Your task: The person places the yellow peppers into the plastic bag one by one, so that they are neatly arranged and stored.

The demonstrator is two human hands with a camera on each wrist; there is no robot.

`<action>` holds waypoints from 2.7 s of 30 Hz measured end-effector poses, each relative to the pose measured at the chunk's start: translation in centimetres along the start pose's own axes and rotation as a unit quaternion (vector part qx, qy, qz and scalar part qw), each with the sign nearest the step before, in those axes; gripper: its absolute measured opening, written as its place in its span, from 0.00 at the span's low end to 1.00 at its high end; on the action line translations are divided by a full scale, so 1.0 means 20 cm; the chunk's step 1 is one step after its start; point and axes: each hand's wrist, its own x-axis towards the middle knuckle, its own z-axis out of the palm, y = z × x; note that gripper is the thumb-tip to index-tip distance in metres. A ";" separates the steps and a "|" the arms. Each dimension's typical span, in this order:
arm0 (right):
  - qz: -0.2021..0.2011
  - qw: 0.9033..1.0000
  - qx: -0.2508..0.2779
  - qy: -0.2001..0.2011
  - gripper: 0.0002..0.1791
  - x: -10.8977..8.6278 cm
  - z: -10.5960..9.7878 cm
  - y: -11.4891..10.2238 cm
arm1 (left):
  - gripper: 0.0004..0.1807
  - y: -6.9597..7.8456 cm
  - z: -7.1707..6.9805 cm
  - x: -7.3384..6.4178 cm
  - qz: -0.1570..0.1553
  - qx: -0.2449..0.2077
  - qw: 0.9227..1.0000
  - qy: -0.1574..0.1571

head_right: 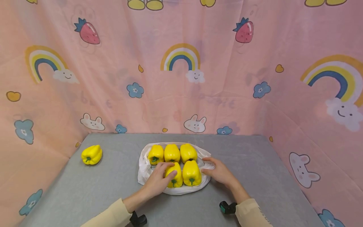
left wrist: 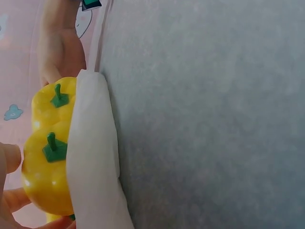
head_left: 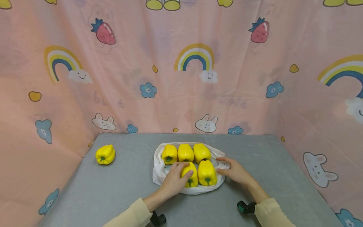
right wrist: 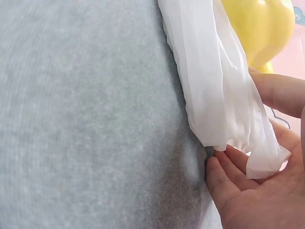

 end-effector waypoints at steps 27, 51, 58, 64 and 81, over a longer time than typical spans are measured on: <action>-0.014 1.000 0.002 -0.002 0.31 0.01 0.00 0.01 | 0.11 -0.05 -0.45 -0.01 0.063 -0.003 0.995 0.083; -0.002 1.000 -0.004 -0.007 0.32 0.01 0.00 0.00 | 0.14 -0.33 -0.88 -0.06 0.004 0.034 0.974 0.222; -0.001 1.000 -0.007 -0.007 0.32 0.01 0.00 -0.02 | 0.15 -0.40 -1.00 -0.07 -0.002 0.051 0.962 0.269; 0.002 1.000 -0.007 -0.007 0.32 0.00 0.00 -0.01 | 0.15 -0.45 -1.09 -0.08 -0.027 0.060 0.951 0.303; 0.004 1.000 0.000 -0.003 0.32 0.00 0.01 0.00 | 0.23 -0.55 -1.24 -0.15 -0.119 0.053 0.945 0.300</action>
